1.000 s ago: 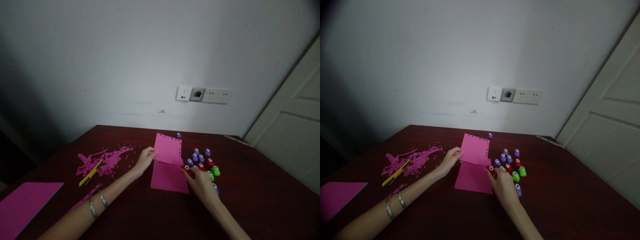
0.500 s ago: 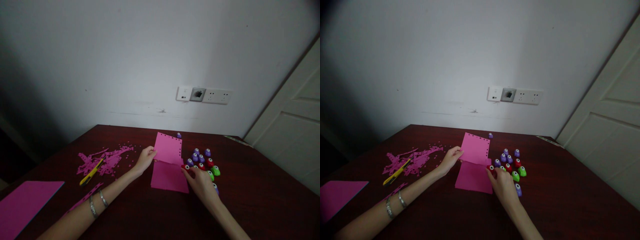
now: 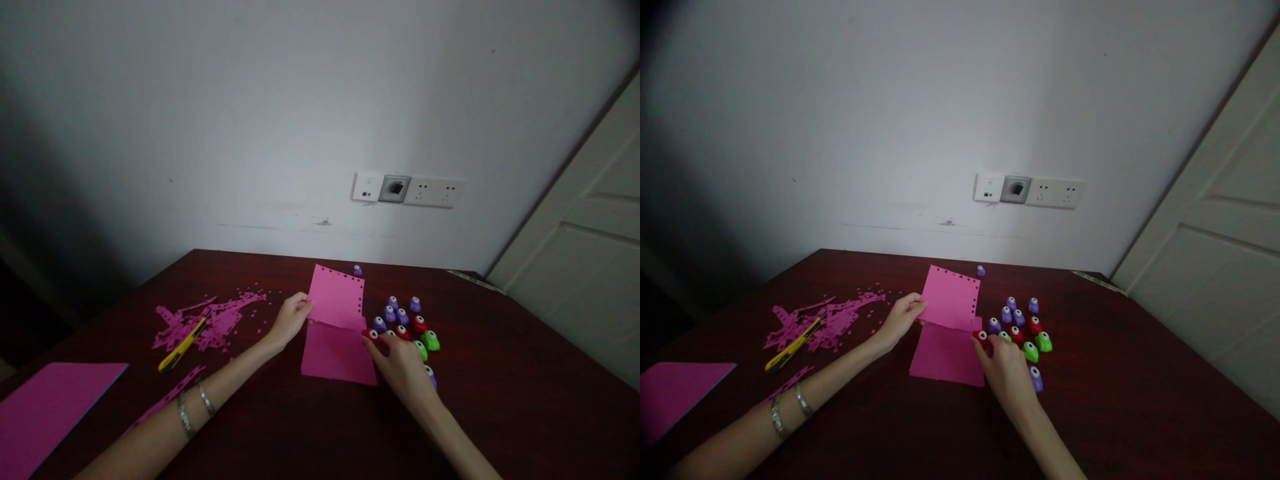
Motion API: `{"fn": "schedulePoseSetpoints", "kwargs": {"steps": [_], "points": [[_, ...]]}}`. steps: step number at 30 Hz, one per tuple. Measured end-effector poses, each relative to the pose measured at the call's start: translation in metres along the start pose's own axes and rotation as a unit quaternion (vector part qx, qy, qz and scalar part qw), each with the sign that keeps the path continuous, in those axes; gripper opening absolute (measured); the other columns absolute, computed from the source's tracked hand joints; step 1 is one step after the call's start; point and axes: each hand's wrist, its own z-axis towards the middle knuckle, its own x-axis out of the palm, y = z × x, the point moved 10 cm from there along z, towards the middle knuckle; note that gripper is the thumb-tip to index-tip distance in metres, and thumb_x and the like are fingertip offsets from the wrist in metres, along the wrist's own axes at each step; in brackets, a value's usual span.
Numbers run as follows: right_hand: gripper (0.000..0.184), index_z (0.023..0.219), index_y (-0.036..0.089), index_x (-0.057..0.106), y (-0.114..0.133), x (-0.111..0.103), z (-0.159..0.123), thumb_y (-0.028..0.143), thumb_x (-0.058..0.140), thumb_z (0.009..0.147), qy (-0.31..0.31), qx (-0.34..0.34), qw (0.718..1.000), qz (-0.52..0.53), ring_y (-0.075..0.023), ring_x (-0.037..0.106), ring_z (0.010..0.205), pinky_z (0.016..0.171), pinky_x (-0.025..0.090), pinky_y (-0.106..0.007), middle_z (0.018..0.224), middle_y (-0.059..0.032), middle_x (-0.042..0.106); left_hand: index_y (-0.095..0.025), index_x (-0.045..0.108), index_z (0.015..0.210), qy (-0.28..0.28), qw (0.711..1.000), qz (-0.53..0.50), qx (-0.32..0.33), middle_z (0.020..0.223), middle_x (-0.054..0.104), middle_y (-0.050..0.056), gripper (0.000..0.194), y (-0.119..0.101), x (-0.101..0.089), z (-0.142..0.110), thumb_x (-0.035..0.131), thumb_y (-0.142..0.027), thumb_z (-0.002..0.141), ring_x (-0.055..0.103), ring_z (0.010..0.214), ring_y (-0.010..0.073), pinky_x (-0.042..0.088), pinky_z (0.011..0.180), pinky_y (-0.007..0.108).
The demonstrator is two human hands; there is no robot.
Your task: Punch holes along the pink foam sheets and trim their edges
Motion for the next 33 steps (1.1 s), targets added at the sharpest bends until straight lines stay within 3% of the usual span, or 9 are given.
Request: {"fn": "schedulePoseSetpoints", "kwargs": {"steps": [33], "points": [[0.037,0.057,0.02,0.05,0.0025,-0.0028,-0.0011,0.044,0.045,0.085,-0.013,-0.016,1.0,-0.015,-0.0152,0.054,0.048,0.05,0.031,-0.025,0.054,-0.0009,0.058,-0.016,0.049,0.071,0.007,1.0,0.007,0.008,0.056,0.051,-0.004,0.019,-0.0057,0.0031,-0.0017,0.053,-0.033,0.077,0.049,0.051,0.0101,0.037,0.052,0.022]]}}
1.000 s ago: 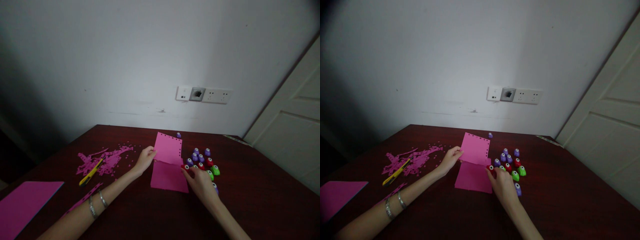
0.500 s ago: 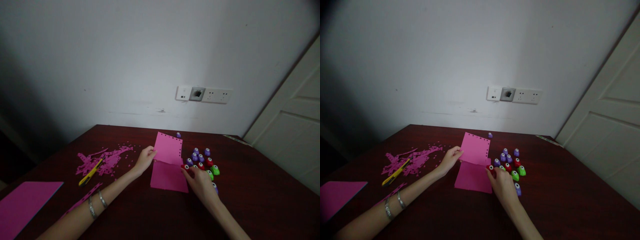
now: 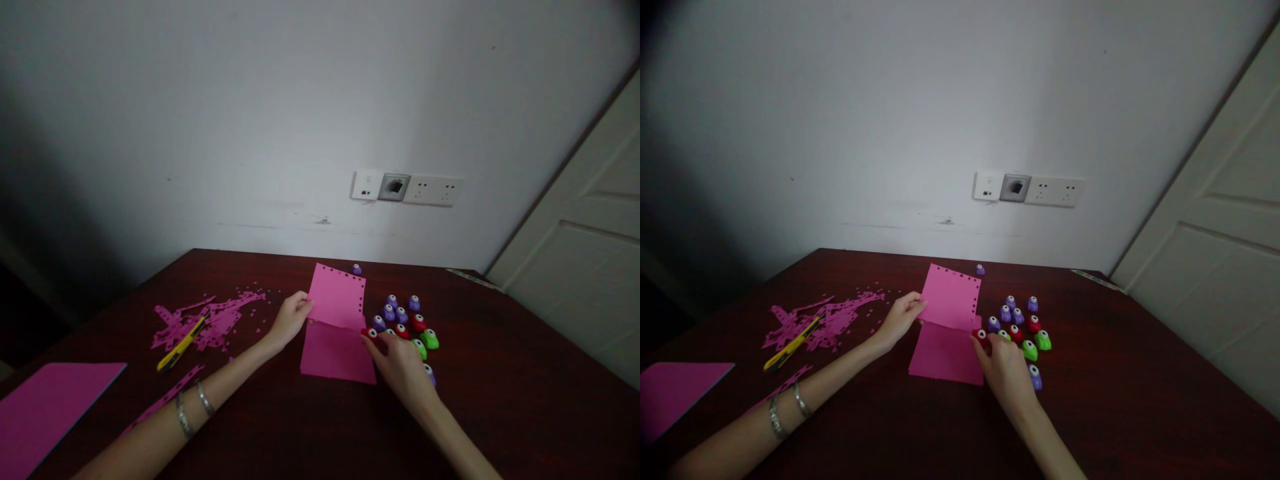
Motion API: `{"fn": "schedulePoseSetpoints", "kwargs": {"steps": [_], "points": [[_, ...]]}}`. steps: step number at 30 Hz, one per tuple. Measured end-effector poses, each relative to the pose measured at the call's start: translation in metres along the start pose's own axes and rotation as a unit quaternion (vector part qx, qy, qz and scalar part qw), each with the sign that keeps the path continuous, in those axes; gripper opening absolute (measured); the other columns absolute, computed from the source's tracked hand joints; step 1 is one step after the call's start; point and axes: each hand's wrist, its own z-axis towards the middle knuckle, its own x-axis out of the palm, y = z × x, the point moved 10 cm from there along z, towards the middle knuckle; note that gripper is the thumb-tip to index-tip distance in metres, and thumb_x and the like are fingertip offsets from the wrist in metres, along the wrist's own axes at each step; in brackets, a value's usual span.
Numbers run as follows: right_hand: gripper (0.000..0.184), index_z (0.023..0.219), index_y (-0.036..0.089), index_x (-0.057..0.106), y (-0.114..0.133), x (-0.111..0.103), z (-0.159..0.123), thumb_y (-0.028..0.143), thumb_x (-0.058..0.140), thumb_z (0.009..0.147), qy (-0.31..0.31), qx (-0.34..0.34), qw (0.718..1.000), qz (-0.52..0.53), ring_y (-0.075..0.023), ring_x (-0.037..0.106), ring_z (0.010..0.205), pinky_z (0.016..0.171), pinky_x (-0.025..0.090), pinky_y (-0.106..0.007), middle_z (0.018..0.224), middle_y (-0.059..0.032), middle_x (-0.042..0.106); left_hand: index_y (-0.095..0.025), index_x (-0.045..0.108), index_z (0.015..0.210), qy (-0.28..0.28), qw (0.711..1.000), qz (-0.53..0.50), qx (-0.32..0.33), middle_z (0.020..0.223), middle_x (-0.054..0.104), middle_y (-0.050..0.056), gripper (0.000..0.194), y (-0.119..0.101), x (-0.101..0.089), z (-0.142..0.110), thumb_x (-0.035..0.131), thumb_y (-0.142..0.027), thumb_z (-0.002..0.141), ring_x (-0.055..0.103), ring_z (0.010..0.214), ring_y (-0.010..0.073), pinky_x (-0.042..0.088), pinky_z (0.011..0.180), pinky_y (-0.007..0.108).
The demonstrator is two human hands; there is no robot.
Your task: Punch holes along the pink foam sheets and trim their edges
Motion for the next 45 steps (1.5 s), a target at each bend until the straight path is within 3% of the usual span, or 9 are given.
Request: {"fn": "schedulePoseSetpoints", "kwargs": {"steps": [7,13,22,28,45], "points": [[0.036,0.058,0.02,0.05,0.002,0.0,-0.001,0.043,0.044,0.085,0.003,-0.006,1.0,-0.008,-0.0155,0.055,0.049,0.05,0.032,-0.026,0.055,-0.002,0.059,-0.016,0.049,0.072,0.007,1.0,0.001,0.004,0.057,0.05,-0.004,0.021,0.004,0.004,-0.002,0.053,-0.035,0.078,0.047,0.052,0.0093,0.035,0.051,0.021],[0.027,0.074,0.017,0.059,0.001,0.003,-0.001,0.034,0.043,0.085,-0.016,-0.028,0.999,-0.011,-0.0169,0.059,0.059,0.056,0.037,-0.026,0.069,-0.0058,0.062,-0.016,0.049,0.073,0.021,1.0,-0.006,-0.002,0.057,0.049,-0.004,0.022,0.011,0.008,-0.003,0.052,-0.036,0.079,0.047,0.051,0.0092,0.036,0.051,0.021],[0.021,0.079,0.017,0.06,-0.005,-0.001,0.002,0.032,0.046,0.082,-0.01,0.011,1.0,0.013,-0.018,0.06,0.061,0.058,0.039,-0.026,0.068,-0.0045,0.064,-0.016,0.049,0.073,0.021,1.0,-0.02,-0.007,0.058,0.051,-0.004,0.02,0.009,0.01,-0.006,0.052,-0.035,0.079,0.05,0.052,0.0097,0.038,0.052,0.022],[0.025,0.095,0.016,0.056,-0.012,-0.005,0.003,0.036,0.046,0.081,-0.04,0.031,0.999,-0.009,-0.0208,0.064,0.061,0.054,0.039,-0.027,0.066,-0.0037,0.066,-0.016,0.05,0.075,0.012,0.999,-0.041,-0.009,0.06,0.054,-0.003,0.02,0.008,0.011,-0.008,0.053,-0.035,0.078,0.051,0.053,0.0101,0.038,0.052,0.022],[0.018,0.079,0.019,0.048,0.001,-0.007,-0.002,0.037,0.048,0.083,-0.062,-0.026,0.994,-0.086,-0.0204,0.062,0.053,0.047,0.034,-0.026,0.062,-0.0025,0.064,-0.016,0.05,0.076,0.012,0.999,-0.04,-0.014,0.058,0.054,-0.003,0.019,0.002,0.014,-0.013,0.052,-0.034,0.078,0.051,0.052,0.0105,0.037,0.052,0.022]]}}
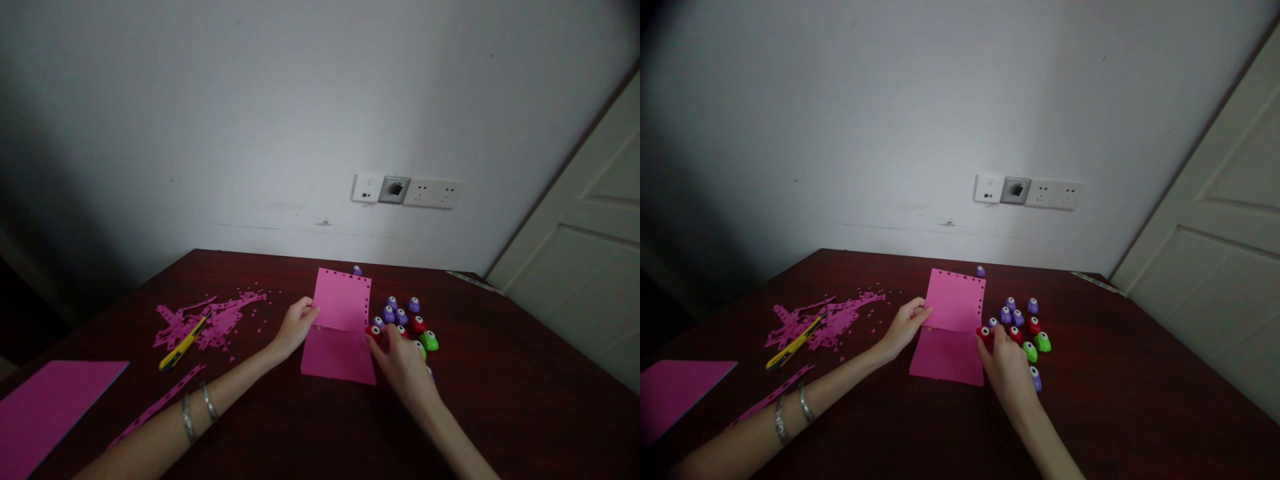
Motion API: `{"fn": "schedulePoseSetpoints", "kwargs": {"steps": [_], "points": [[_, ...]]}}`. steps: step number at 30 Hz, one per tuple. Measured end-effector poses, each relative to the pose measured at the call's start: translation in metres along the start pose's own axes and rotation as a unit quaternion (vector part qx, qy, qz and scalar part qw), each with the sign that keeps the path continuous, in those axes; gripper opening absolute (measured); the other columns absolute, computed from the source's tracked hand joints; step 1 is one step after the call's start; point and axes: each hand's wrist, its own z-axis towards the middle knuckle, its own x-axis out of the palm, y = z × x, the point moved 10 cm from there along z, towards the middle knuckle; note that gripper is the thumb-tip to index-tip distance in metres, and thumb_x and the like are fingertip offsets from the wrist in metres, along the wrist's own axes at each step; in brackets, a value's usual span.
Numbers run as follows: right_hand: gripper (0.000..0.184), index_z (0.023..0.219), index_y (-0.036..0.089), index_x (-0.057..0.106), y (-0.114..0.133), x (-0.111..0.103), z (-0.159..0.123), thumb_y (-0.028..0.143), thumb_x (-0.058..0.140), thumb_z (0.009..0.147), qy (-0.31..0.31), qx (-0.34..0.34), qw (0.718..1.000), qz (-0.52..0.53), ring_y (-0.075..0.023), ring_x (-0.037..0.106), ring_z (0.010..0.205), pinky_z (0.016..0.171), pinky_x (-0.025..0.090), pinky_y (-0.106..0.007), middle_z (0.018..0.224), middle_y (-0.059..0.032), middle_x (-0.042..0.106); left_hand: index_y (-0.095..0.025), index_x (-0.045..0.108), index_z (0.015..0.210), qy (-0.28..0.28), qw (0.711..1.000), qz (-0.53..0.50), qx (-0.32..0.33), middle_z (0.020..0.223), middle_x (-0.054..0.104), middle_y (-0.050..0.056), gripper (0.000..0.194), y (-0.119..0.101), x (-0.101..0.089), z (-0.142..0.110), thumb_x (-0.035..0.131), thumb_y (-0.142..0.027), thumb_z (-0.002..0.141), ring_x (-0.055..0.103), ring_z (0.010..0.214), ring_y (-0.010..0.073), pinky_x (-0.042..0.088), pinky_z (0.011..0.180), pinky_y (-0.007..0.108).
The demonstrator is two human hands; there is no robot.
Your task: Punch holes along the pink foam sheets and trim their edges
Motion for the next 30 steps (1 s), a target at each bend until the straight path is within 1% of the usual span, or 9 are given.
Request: {"fn": "schedulePoseSetpoints", "kwargs": {"steps": [6,15,24,30], "points": [[0.018,0.077,0.02,0.046,0.0005,-0.0011,-0.0001,0.036,0.047,0.084,0.001,0.001,1.0,-0.009,-0.0203,0.063,0.053,0.046,0.034,-0.025,0.06,-0.0022,0.063,-0.015,0.05,0.078,0.001,1.0,-0.016,0.003,0.06,0.055,-0.002,0.02,0.0051,0.002,0.0001,0.053,-0.035,0.079,0.052,0.054,0.0112,0.038,0.053,0.023],[0.016,0.077,0.02,0.044,-0.0007,0.0033,-0.0007,0.034,0.045,0.085,-0.006,-0.013,1.0,0.008,-0.019,0.062,0.051,0.045,0.033,-0.025,0.061,-0.0026,0.063,-0.016,0.049,0.077,-0.002,1.0,-0.011,0.024,0.058,0.05,-0.005,0.02,0.0058,0.0027,-0.0001,0.052,-0.035,0.08,0.047,0.051,0.0088,0.034,0.05,0.02],[0.018,0.076,0.021,0.043,0.0012,-0.0015,-0.0008,0.036,0.046,0.086,0.004,-0.007,1.0,0.008,-0.02,0.062,0.052,0.044,0.032,-0.025,0.059,-0.001,0.062,-0.016,0.049,0.076,-0.021,0.999,0.004,0.03,0.06,0.051,-0.004,0.019,0.0041,-0.0021,-0.0003,0.051,-0.034,0.08,0.048,0.053,0.0093,0.035,0.051,0.02],[0.019,0.076,0.021,0.043,0.0041,-0.005,-0.0011,0.036,0.046,0.086,0.006,-0.004,1.0,-0.008,-0.0199,0.062,0.051,0.045,0.031,-0.025,0.06,-0.0014,0.062,-0.015,0.05,0.078,-0.025,0.999,-0.001,0.022,0.064,0.054,-0.003,0.02,0.0061,-0.0011,-0.0011,0.051,-0.035,0.08,0.05,0.057,0.0103,0.036,0.054,0.021]]}}
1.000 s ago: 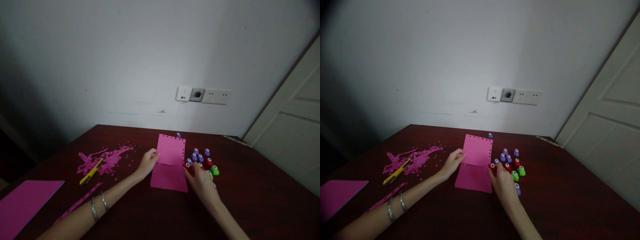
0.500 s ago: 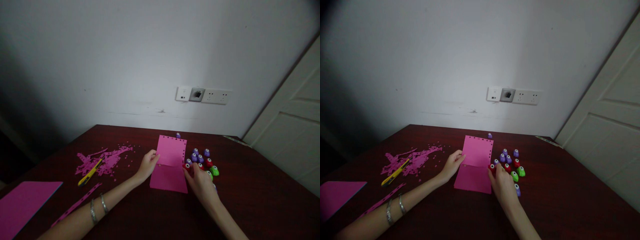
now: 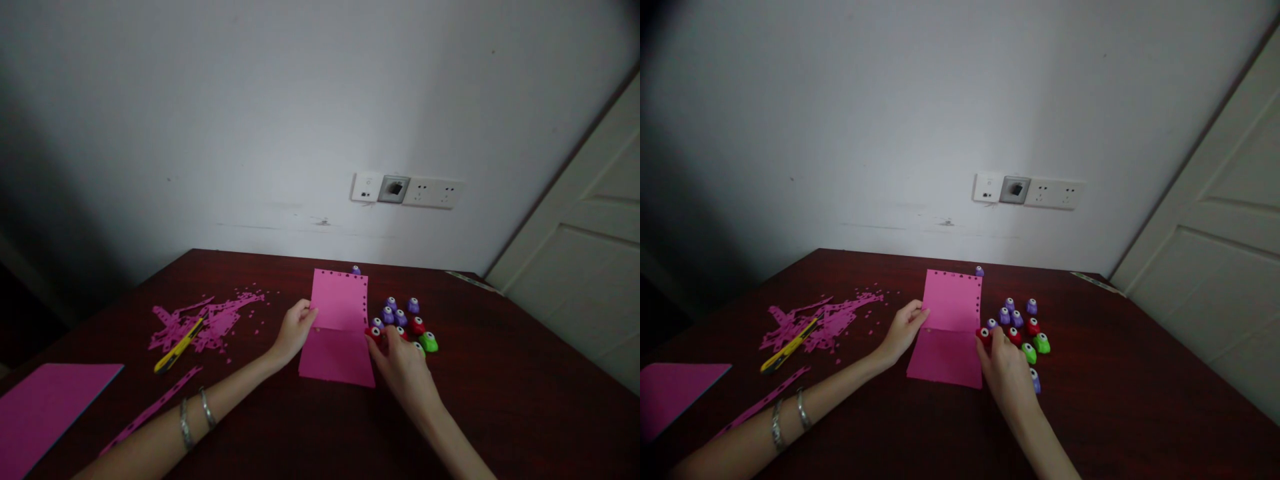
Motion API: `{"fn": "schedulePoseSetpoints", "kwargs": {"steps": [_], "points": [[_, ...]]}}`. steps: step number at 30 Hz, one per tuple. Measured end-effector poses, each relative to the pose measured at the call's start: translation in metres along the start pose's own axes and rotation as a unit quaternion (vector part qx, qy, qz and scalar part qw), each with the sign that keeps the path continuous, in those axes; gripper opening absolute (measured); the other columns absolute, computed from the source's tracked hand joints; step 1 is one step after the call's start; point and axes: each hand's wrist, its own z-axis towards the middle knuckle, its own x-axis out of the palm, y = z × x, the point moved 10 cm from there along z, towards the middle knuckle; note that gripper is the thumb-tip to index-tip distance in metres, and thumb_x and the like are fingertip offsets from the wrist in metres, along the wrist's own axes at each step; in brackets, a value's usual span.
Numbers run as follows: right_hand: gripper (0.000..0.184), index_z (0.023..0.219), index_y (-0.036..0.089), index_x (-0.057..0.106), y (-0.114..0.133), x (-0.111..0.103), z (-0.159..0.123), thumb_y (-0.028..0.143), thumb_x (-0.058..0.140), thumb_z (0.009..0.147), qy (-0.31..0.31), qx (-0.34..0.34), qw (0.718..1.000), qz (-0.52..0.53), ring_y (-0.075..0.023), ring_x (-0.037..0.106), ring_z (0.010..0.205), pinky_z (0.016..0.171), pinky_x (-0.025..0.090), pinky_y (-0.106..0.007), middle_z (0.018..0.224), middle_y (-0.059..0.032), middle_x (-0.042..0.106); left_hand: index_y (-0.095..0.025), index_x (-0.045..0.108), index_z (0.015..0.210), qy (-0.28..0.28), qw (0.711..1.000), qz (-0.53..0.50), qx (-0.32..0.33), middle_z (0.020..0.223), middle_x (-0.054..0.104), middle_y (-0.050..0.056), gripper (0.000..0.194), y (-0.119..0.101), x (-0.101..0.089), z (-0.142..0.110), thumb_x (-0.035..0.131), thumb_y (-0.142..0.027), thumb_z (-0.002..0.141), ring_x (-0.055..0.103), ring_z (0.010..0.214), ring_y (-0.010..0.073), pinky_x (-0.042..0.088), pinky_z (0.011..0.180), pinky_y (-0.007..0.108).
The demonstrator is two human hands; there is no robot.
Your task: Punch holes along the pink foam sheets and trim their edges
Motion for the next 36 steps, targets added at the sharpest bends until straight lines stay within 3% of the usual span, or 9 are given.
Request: {"fn": "schedulePoseSetpoints", "kwargs": {"steps": [13,24,30,36], "points": [[0.019,0.077,0.02,0.044,0.0,0.003,-0.001,0.037,0.046,0.085,-0.029,-0.021,0.999,0.001,-0.0185,0.06,0.048,0.042,0.029,-0.024,0.057,-0.0016,0.062,-0.015,0.05,0.076,0.015,1.0,0.015,-0.007,0.062,0.053,-0.003,0.021,0.003,0.006,-0.002,0.05,-0.036,0.08,0.048,0.055,0.0099,0.034,0.053,0.021],[0.014,0.072,0.02,0.047,0.011,0.017,-0.004,0.03,0.047,0.082,0.048,0.012,0.993,0.103,-0.0161,0.06,0.051,0.047,0.034,-0.023,0.057,-0.0014,0.062,-0.015,0.05,0.077,0.044,0.996,-0.026,-0.072,0.062,0.058,-0.002,0.022,0.007,-0.001,-0.019,0.055,-0.037,0.076,0.055,0.055,0.0119,0.044,0.059,0.026],[0.011,0.075,0.018,0.049,0.024,0.024,-0.01,0.027,0.046,0.082,0.078,-0.005,0.993,0.093,-0.0172,0.062,0.055,0.048,0.034,-0.023,0.062,-0.0035,0.063,-0.015,0.049,0.075,0.045,0.992,0.003,-0.119,0.056,0.058,-0.001,0.02,0.024,-0.016,-0.028,0.055,-0.035,0.075,0.056,0.051,0.0115,0.038,0.05,0.022],[0.014,0.076,0.017,0.05,0.025,0.036,-0.015,0.029,0.046,0.082,0.102,0.001,0.993,0.061,-0.0177,0.061,0.054,0.048,0.035,-0.023,0.063,-0.0049,0.065,-0.014,0.048,0.079,0.094,0.977,0.076,-0.175,0.058,0.063,0.003,0.014,0.038,-0.013,-0.031,0.049,-0.028,0.076,0.056,0.048,0.011,0.031,0.043,0.02]]}}
